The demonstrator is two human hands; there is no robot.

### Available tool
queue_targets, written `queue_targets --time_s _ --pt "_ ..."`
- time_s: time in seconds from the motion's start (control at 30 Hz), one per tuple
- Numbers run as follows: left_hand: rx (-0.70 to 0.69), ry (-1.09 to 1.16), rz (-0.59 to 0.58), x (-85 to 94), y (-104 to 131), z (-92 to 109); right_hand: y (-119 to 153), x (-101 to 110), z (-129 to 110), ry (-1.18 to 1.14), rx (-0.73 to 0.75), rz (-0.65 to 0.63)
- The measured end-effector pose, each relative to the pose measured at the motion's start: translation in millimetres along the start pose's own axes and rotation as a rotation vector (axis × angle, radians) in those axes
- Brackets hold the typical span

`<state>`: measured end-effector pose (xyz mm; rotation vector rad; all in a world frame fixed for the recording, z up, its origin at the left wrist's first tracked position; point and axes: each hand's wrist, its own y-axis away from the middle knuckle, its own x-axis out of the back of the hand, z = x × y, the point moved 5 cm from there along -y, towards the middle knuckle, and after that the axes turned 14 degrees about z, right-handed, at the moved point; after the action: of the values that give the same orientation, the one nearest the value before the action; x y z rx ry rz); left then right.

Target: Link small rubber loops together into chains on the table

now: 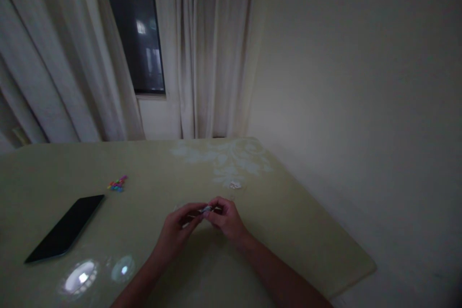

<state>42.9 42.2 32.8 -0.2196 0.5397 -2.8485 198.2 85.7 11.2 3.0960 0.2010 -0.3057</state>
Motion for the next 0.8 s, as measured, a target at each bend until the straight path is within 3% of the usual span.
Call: queue_targets --time_s 0.13,0.27,0.4,0.57,0.8 --pt "-0.250 -0.183 0.053 -1.0 6 -3 1 0 -2 0.043 0.006 0.034" --pt "-0.589 -0.385 0.016 -5.0 16 1 8 -7 -6 0.044 0.020 0.016" --pt "-0.810 -0.606 -0.032 -5.1 24 10 14 -13 -6 -0.008 -0.038 -0.032" --pt "-0.867 -0.710 -0.060 -6.3 26 17 14 -12 0 -0.008 -0.098 -0.011" --pt "-0.769 -0.647 -0.028 -7.8 23 2 11 -8 16 0.022 -0.176 0.106"
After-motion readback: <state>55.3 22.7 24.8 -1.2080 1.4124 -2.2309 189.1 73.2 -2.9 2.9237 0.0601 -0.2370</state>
